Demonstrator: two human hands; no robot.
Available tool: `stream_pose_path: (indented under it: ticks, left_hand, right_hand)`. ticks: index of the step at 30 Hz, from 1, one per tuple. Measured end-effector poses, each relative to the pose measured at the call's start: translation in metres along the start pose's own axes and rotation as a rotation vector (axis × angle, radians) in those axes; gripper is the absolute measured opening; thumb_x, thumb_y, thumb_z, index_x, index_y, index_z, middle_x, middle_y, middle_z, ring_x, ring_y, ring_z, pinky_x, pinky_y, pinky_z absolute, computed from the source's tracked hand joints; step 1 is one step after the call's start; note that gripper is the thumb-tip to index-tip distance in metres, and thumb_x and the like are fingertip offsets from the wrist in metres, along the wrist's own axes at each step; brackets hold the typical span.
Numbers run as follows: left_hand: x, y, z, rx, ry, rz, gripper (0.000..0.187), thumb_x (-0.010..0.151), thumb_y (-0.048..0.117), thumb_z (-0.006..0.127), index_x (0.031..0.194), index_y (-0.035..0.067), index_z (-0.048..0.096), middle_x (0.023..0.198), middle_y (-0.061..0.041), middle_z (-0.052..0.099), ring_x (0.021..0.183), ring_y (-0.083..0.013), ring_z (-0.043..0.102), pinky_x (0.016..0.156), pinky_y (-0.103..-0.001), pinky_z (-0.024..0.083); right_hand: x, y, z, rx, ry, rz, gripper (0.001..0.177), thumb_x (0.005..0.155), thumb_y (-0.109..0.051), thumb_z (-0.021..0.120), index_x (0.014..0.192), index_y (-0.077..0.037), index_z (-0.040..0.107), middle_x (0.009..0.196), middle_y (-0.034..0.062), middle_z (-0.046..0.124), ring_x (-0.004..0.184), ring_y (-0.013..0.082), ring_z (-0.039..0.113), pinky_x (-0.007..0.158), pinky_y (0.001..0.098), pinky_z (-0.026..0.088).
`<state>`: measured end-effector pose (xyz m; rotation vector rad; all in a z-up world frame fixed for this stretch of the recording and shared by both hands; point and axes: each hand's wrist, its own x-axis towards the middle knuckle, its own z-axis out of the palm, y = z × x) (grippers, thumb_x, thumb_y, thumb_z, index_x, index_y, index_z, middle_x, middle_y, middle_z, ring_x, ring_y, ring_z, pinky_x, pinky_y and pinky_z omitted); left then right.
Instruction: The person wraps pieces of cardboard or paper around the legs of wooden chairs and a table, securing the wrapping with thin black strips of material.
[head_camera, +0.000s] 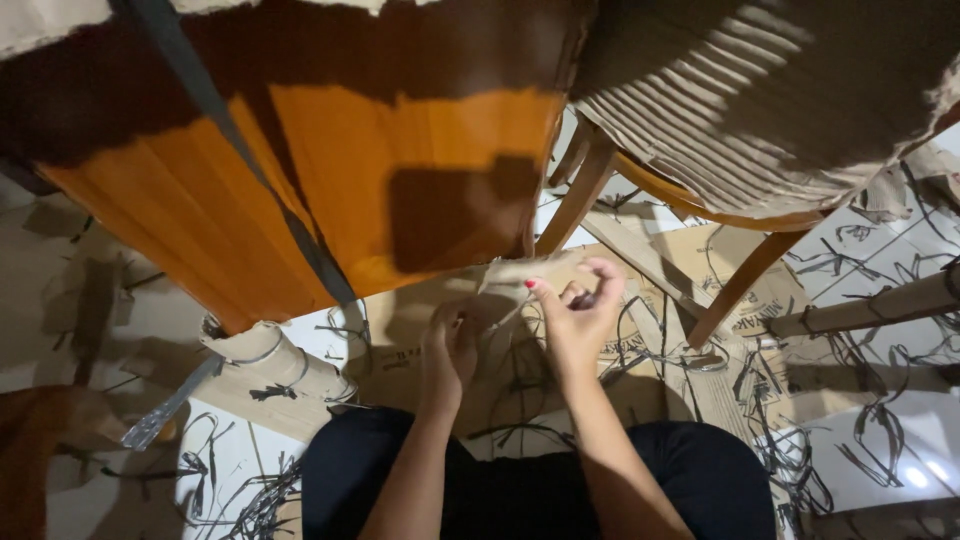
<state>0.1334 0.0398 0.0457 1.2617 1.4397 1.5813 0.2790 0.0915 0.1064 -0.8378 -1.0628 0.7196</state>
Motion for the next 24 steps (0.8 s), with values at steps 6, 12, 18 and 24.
stream_pose_path:
  ticks: [6, 12, 18, 24]
  left_hand:
    - [0.01, -0.023, 0.014, 0.1, 0.087, -0.081, 0.027, 0.092, 0.007, 0.055, 0.115, 0.006, 0.069, 0.105, -0.014, 0.07, 0.109, -0.0325, 0.07, 0.103, -0.046, 0.051]
    - [0.009, -0.002, 0.02, 0.083, 0.182, -0.013, 0.033, 0.09, -0.004, 0.06, 0.108, 0.02, 0.073, 0.095, 0.002, 0.074, 0.096, -0.0173, 0.072, 0.1, -0.037, 0.049]
    - [-0.006, 0.04, 0.042, -0.112, 0.317, 0.348, 0.041, 0.094, 0.01, 0.07, 0.134, 0.002, 0.064, 0.127, -0.022, 0.066, 0.123, -0.0357, 0.062, 0.11, -0.046, 0.046]
    - [0.01, 0.029, 0.059, -0.091, 0.266, 0.515, 0.049, 0.095, 0.015, 0.071, 0.14, 0.001, 0.058, 0.137, -0.023, 0.063, 0.125, -0.0372, 0.062, 0.102, -0.045, 0.055]
  right_hand:
    - [-0.024, 0.005, 0.021, -0.165, 0.031, -0.025, 0.039, 0.079, -0.008, 0.09, 0.114, -0.015, 0.075, 0.108, 0.0012, 0.069, 0.059, -0.0023, 0.042, 0.053, 0.0099, 0.039]
    - [-0.013, -0.007, 0.025, -0.294, -0.046, 0.146, 0.05, 0.079, -0.017, 0.089, 0.126, -0.017, 0.073, 0.103, 0.0149, 0.075, 0.073, 0.017, 0.065, 0.066, 0.0329, 0.062]
    - [0.008, 0.035, 0.007, -0.587, -0.201, 0.057, 0.062, 0.067, -0.043, 0.094, 0.123, -0.027, 0.071, 0.08, 0.0086, 0.075, 0.066, 0.0246, 0.071, 0.064, 0.0376, 0.059]
    - [0.016, -0.025, 0.01, -0.041, -0.304, 0.357, 0.045, 0.078, -0.019, 0.089, 0.113, 0.003, 0.07, 0.064, 0.0195, 0.071, 0.048, 0.0248, 0.071, 0.039, 0.0332, 0.059]
